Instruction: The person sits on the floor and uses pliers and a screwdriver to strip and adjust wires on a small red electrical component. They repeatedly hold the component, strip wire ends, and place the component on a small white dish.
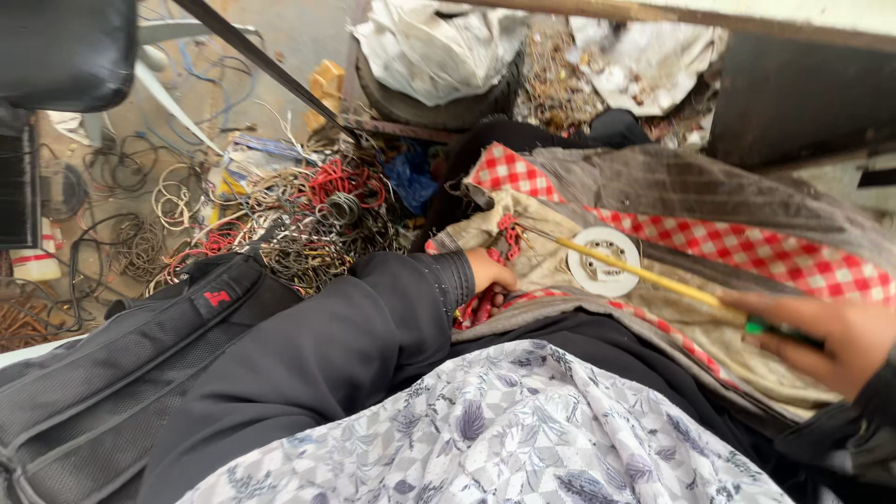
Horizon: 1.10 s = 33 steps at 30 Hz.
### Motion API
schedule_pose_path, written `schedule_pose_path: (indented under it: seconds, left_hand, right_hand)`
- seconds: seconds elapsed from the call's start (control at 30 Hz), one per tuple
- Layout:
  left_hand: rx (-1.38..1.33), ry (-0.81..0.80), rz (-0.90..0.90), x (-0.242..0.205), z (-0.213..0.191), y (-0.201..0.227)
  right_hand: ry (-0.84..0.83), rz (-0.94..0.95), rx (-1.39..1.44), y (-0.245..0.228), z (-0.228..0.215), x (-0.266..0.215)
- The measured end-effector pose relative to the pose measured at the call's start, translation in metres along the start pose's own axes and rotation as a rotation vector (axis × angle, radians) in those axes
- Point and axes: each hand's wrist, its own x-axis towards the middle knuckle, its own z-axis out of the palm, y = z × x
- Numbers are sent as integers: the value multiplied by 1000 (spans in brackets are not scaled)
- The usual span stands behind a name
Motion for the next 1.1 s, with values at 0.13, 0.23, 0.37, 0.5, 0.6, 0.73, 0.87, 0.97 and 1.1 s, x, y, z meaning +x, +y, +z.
schedule_pose_path:
  seconds: [0.13,0.23,0.37,0.5,0.6,0.73,0.87,0.97,1.1]
  left_hand:
    - [48,-28,113,18,2,0]
    - [90,-42,154,24,2,2]
    - [94,-68,286,11,8,18]
    - [75,-41,323,-31,11,43]
    - [103,49,492,-62,19,56]
    - [118,65,831,-92,36,58]
    - [100,104,821,-107,47,47]
    - [18,134,846,-113,53,41]
    - [44,155,1001,-121,52,38]
  right_hand:
    - [193,-152,384,23,51,-31]
    - [370,-61,557,36,98,-52]
    - [474,88,344,44,141,-66]
    - [590,82,637,43,166,-84]
    - [726,-151,944,37,168,-88]
    - [621,-248,968,25,157,-89]
    - [579,-80,714,2,155,-80]
    - [674,-364,873,-17,159,-75]
    - [671,-528,883,-31,149,-74]
